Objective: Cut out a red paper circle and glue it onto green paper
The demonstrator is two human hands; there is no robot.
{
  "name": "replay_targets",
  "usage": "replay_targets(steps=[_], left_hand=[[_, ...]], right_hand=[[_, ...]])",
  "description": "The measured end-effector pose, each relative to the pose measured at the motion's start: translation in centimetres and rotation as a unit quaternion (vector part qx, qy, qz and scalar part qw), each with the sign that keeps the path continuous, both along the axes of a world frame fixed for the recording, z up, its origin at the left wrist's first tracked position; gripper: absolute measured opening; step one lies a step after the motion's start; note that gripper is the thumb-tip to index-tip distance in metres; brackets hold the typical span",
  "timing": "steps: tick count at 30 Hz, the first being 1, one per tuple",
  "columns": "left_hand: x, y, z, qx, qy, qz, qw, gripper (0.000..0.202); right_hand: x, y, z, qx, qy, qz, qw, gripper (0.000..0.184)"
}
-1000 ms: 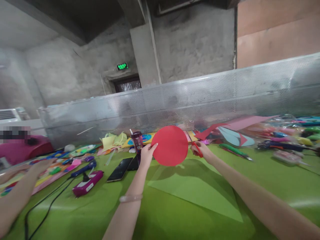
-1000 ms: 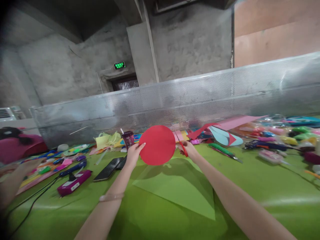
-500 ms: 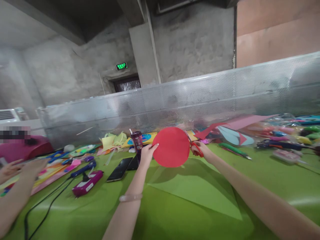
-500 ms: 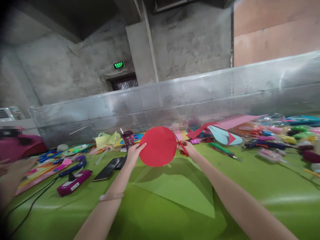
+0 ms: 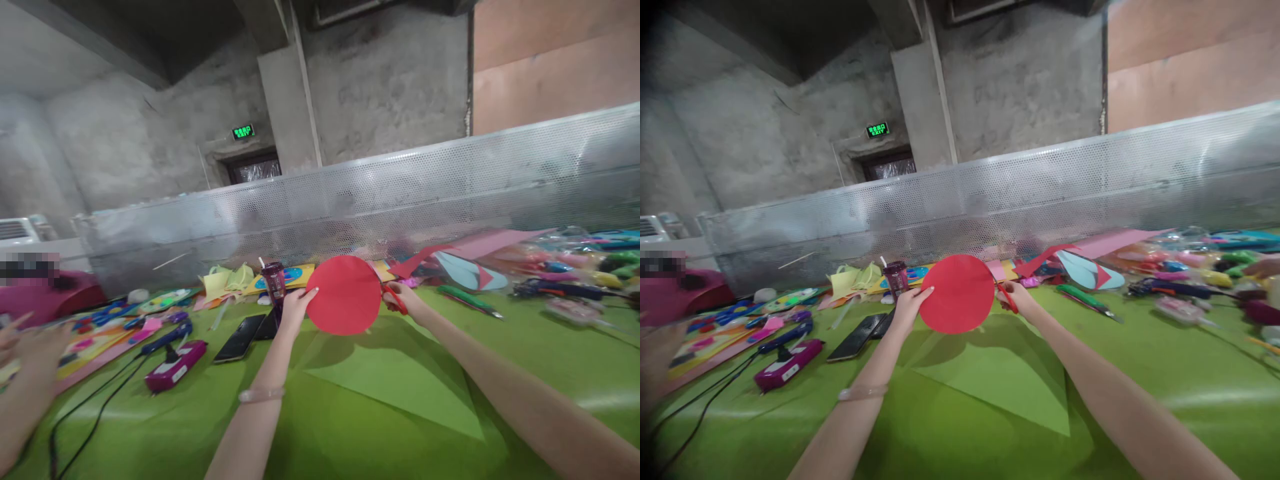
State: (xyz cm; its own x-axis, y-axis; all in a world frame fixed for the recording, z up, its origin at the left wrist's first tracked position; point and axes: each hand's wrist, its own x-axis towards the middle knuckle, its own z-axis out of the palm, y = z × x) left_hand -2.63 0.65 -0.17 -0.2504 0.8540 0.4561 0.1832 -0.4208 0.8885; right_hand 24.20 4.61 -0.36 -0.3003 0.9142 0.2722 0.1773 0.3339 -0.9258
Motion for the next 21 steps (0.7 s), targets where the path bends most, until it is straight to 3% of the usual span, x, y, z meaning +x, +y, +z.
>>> replay_targets(steps=[15, 21], left_hand=[[0.02, 0.09, -0.01, -0.015, -0.004, 0.001, 1.000, 0.037], [-0.19, 0.08, 0.08, -0.028, -0.018, 0.003, 0.999, 0.037]], right_hand=[[-0.15, -0.41, 0.04, -0.011, -0.048, -0.014, 0.999, 0.024], [-0.06, -0.58, 0.33, 0.014, -0.035, -0.016, 0.999, 0.013]])
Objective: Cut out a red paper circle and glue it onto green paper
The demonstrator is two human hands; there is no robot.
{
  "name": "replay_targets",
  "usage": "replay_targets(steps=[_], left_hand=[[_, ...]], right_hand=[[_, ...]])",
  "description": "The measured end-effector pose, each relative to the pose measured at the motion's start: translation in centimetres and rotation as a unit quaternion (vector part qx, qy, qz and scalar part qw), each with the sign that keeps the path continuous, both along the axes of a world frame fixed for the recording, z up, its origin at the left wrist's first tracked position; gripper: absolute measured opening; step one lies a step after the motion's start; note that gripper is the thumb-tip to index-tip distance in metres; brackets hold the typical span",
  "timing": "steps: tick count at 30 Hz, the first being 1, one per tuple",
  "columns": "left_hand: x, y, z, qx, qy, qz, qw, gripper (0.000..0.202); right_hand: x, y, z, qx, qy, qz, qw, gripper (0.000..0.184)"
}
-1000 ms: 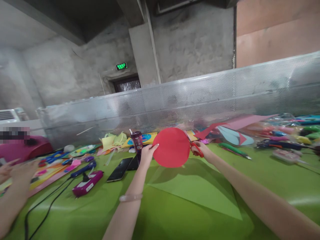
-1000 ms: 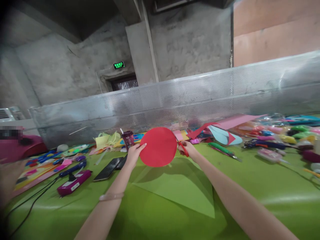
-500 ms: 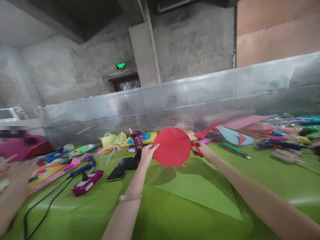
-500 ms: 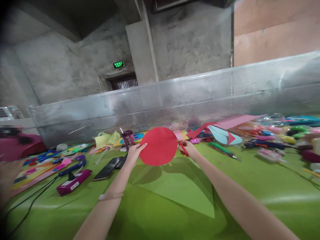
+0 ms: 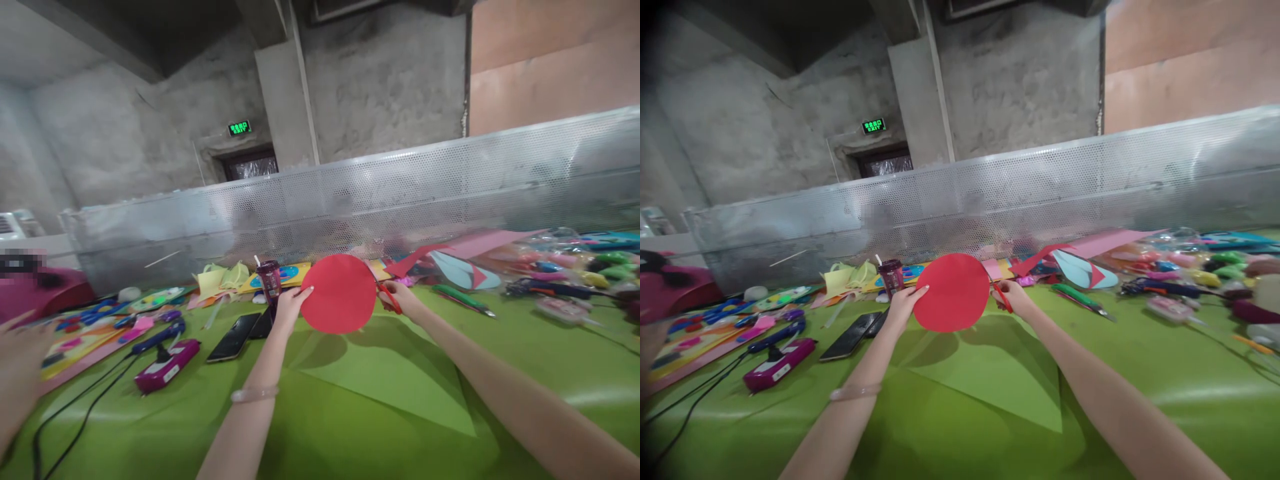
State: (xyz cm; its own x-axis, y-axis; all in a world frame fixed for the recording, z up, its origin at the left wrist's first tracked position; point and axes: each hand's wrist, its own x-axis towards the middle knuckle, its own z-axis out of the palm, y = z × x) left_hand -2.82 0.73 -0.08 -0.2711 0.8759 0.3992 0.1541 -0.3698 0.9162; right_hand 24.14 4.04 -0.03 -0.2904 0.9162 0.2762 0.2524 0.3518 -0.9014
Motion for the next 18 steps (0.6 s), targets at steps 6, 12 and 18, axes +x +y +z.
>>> replay_targets(steps=[6, 12, 18], left_hand=[[-0.1, 0.0, 0.1, -0.008, -0.014, -0.011, 1.000, 0.036], [0.3, -0.6, 0.4, -0.011, -0.021, -0.032, 0.999, 0.036], [0.3, -0.4, 0.4, -0.019, -0.032, -0.031, 0.999, 0.034]], right_hand=[[0.3, -0.6, 0.9, 0.022, 0.022, 0.015, 0.999, 0.017], [0.7, -0.7, 1.2, 0.010, 0.024, 0.038, 0.999, 0.015], [0.4, -0.8, 1.3, 0.012, 0.029, 0.042, 0.999, 0.015]])
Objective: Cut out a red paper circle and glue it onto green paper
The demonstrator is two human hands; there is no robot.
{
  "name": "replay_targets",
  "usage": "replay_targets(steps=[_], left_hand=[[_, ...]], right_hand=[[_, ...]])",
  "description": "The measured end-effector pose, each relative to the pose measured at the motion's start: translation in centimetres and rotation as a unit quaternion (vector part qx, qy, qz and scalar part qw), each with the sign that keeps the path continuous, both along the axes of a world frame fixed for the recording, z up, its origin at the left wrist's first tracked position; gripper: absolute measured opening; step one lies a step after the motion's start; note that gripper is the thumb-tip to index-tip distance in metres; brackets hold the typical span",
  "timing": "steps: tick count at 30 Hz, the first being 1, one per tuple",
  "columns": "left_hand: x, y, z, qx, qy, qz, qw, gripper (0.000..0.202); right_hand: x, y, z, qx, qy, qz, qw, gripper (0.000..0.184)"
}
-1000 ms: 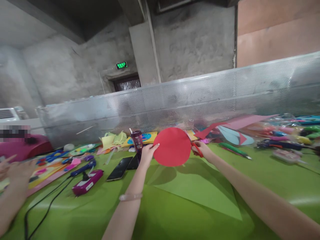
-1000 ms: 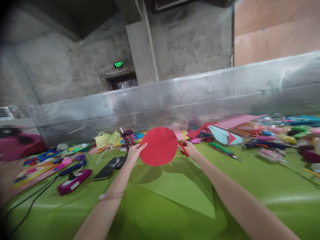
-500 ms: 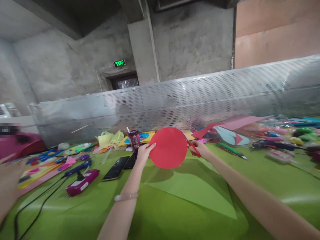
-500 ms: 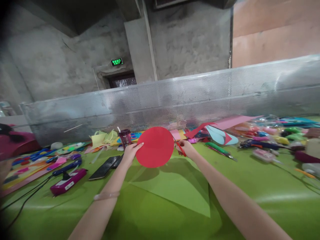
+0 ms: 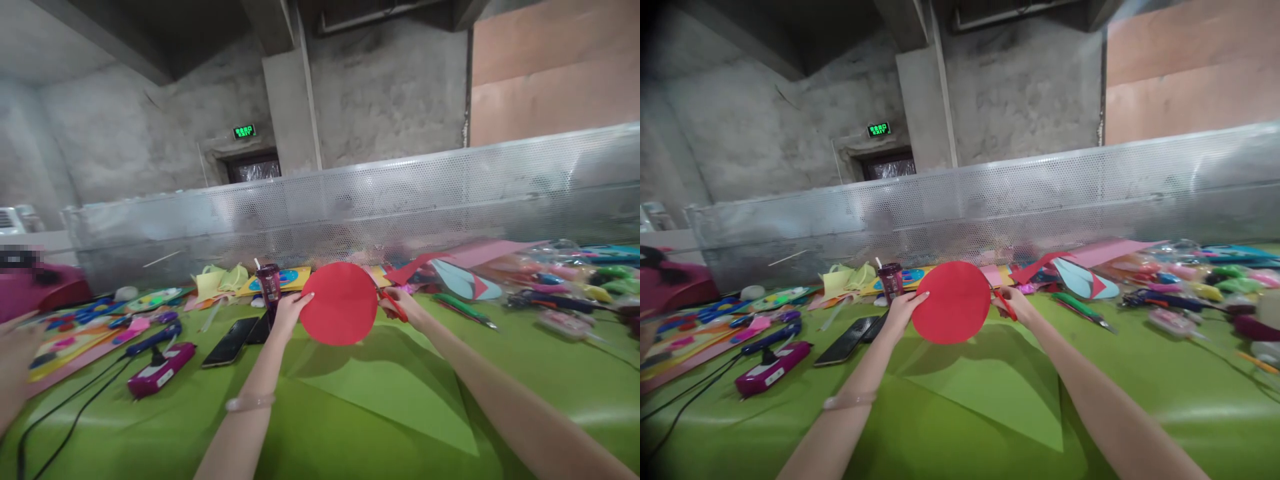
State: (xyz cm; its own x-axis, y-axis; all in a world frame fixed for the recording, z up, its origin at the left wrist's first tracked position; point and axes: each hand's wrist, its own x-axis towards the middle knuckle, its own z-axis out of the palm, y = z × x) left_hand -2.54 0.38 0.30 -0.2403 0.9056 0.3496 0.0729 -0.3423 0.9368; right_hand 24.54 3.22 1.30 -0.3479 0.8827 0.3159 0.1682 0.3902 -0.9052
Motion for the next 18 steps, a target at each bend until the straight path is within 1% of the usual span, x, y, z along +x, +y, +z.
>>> replay_targets(steps=[7, 18], left_hand=[[-0.01, -0.01, 0.03, -0.010, -0.014, -0.006, 1.000, 0.035], [0.09, -0.04, -0.06, -0.012, -0.017, -0.012, 1.000, 0.036]], right_hand=[[0.11, 0.44, -0.27, -0.004, 0.004, 0.000, 1.000, 0.009], [0.15, 0.75, -0.55, -0.006, 0.006, 0.001, 1.000, 0.008]])
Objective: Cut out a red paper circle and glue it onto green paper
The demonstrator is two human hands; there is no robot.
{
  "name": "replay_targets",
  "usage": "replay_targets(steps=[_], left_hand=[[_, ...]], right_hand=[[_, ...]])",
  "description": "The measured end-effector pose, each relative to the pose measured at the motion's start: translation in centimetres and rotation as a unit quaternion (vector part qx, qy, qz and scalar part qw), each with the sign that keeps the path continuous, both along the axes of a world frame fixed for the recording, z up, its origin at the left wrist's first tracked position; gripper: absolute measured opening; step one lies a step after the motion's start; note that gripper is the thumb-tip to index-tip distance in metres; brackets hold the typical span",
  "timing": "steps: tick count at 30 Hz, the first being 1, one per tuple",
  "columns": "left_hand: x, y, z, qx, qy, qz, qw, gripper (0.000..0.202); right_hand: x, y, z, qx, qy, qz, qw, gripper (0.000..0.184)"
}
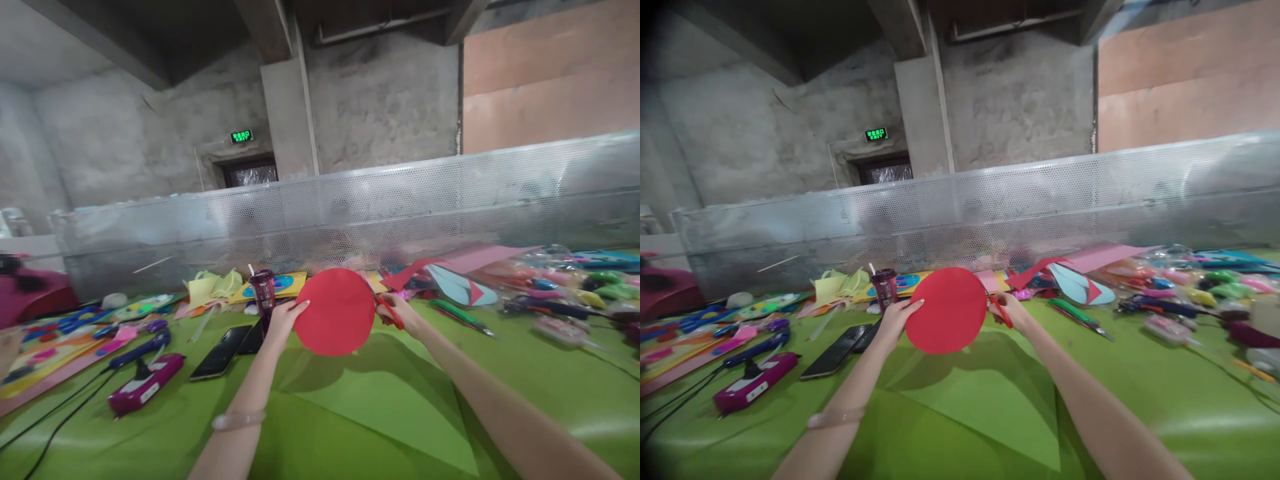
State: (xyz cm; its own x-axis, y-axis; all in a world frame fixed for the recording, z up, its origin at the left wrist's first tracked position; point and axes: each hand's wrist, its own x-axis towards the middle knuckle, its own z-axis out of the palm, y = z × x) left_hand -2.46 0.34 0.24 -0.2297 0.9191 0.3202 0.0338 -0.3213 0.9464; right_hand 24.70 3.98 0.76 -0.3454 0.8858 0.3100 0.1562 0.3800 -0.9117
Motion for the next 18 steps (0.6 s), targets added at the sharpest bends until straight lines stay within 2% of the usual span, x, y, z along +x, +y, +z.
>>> replay_targets(steps=[18], left_hand=[[0.32, -0.12, 0.17, -0.009, -0.009, 0.006, 1.000, 0.038]], right_hand=[[-0.07, -0.74, 0.47, 0.012, -0.009, -0.015, 1.000, 0.010]])
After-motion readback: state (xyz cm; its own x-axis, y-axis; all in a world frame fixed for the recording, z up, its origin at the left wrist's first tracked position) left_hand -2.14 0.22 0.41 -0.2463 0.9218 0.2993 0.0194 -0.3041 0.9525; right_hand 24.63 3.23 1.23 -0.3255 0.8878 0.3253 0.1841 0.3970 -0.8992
